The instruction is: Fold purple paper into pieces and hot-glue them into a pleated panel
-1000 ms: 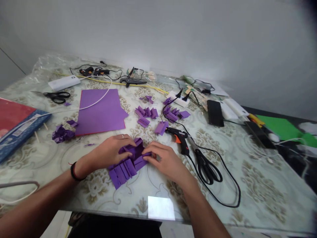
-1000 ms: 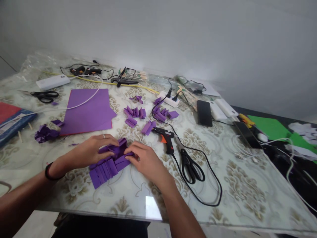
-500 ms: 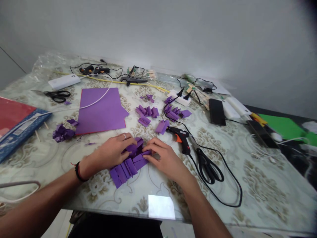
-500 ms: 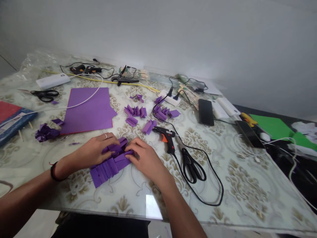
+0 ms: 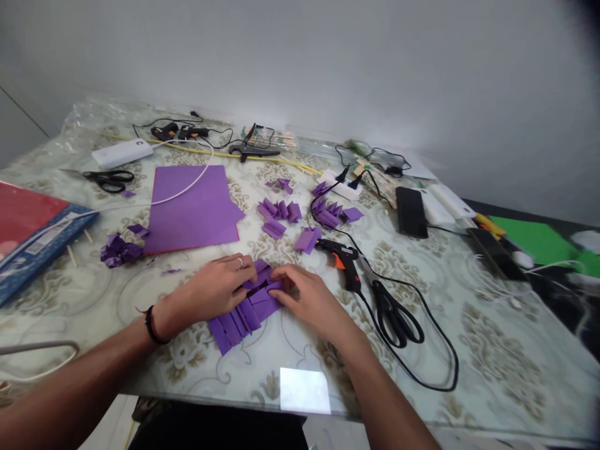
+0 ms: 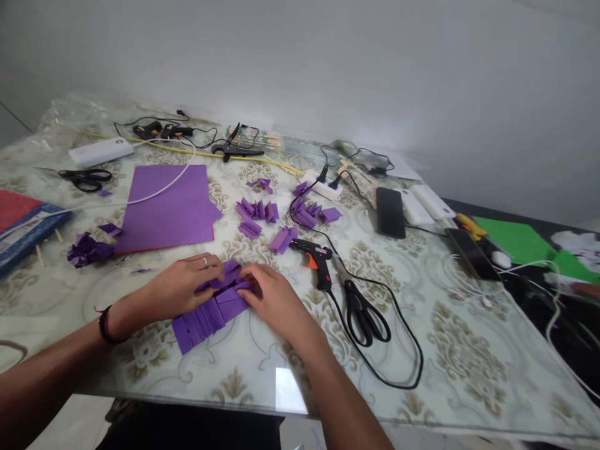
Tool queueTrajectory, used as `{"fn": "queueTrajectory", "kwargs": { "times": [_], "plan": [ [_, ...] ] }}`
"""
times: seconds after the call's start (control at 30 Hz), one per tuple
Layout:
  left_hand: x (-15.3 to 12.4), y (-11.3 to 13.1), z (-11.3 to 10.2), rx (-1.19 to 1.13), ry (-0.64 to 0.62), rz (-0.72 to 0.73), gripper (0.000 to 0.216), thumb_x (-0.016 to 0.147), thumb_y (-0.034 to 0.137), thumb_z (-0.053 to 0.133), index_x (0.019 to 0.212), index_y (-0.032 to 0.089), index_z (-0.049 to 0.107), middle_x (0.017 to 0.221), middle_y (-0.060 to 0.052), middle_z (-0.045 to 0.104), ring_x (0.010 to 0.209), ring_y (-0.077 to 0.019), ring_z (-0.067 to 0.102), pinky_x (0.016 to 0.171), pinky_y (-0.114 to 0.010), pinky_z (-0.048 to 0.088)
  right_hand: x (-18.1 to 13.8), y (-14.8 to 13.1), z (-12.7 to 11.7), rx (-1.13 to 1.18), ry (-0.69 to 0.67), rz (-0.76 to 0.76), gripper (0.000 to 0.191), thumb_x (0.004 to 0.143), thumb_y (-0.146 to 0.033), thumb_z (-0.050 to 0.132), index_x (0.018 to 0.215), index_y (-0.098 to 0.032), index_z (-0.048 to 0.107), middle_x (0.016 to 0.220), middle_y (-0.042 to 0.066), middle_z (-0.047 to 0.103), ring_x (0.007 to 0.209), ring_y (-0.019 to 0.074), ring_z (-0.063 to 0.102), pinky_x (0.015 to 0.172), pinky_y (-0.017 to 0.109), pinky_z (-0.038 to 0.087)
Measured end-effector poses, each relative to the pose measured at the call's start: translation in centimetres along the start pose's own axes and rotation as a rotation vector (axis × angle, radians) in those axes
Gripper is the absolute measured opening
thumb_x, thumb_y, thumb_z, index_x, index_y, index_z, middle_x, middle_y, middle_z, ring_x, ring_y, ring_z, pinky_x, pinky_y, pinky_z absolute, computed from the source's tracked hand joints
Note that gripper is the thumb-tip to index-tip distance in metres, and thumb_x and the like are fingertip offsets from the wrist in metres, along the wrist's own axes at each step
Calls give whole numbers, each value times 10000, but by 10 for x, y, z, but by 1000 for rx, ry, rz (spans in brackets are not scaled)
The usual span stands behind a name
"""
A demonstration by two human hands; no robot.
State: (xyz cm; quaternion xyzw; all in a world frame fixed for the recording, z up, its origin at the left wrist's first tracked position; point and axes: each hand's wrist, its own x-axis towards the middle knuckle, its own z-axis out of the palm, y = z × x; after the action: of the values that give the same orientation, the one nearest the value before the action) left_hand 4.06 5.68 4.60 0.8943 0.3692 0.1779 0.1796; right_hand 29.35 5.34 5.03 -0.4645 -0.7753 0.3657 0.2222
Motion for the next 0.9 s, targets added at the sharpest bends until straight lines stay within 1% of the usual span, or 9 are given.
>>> {"fn": "queueTrajectory", "kwargs": {
  "times": [0.1, 0.23, 0.33, 0.43, 0.53, 0.63, 0.7, 0.77, 0.9],
  "plan": [
    [0, -1, 0, -16, -14, 2, 175, 986, 101, 610, 1088, 217, 693, 1145, -100, 748, 1061, -265, 717, 958, -409, 585, 1, 2, 2, 16, 3, -6, 205, 935, -116, 761, 1079, -243, 689, 1073, 35, 777, 980, 219, 735, 936, 386, 579],
    [0, -2, -4, -40, -43, -2, 131, 989, 140, 661, 1089, 216, 700, 1139, -88, 763, 1072, -262, 725, 974, -405, 581, 2, 2, 4, 41, 9, -8, 155, 958, -134, 727, 1053, -247, 678, 981, 11, 768, 880, 199, 720, 862, 350, 572],
    [-1, -2, -10, -62, -90, -3, 108, 1025, 210, 667, 1117, 210, 721, 1149, -93, 769, 1102, -272, 729, 987, -408, 581, 3, 3, 7, 45, 23, -10, 156, 955, -122, 711, 1035, -245, 656, 974, 11, 746, 880, 200, 697, 846, 345, 554],
    [-1, -3, -14, -91, -115, 8, 141, 1066, 254, 628, 1116, 201, 749, 1185, -104, 779, 1130, -278, 731, 1011, -420, 580, 3, 4, 9, 42, 34, -17, 178, 937, -101, 704, 1028, -241, 641, 990, 19, 722, 894, 205, 675, 851, 349, 540],
    [-1, -3, -14, -91, -113, 14, 148, 1072, 230, 613, 1084, 188, 755, 1220, -110, 782, 1137, -281, 729, 1029, -430, 579, 4, 4, 10, 44, 32, -21, 181, 931, -102, 705, 1024, -242, 639, 999, 23, 710, 882, 204, 663, 843, 349, 534],
    [0, -3, -12, -77, -118, 8, 125, 1032, 161, 639, 1093, 183, 746, 1224, -107, 777, 1153, -286, 720, 1043, -434, 576, 4, 4, 10, 46, 29, -13, 182, 924, -97, 707, 1015, -239, 638, 1007, 30, 711, 891, 208, 666, 840, 348, 532],
    [0, -4, -10, -68, -118, 2, 174, 1003, 141, 667, 1153, 187, 741, 1218, -106, 773, 1153, -290, 716, 1049, -441, 577, 4, 4, 10, 48, 30, -3, 186, 919, -97, 709, 1014, -240, 636, 993, 27, 714, 896, 211, 671, 841, 348, 531],
    [-1, -5, -8, -58, -114, -4, 265, 982, 143, 697, 1239, 200, 728, 1242, -108, 767, 1167, -296, 712, 1064, -452, 576, 4, 4, 10, 51, 29, 9, 187, 921, -108, 710, 1025, -246, 636, 966, 15, 720, 880, 212, 674, 833, 348, 529],
    [-1, -7, -4, -61, -90, 8, 395, 959, 131, 707, 1345, 218, 701, 1390, -119, 724, 1278, -296, 687, 1135, -455, 557, 3, 3, 9, 66, 21, 25, 196, 925, -120, 711, 1051, -251, 640, 959, 10, 744, 868, 214, 691, 831, 352, 533]
  ]
}}
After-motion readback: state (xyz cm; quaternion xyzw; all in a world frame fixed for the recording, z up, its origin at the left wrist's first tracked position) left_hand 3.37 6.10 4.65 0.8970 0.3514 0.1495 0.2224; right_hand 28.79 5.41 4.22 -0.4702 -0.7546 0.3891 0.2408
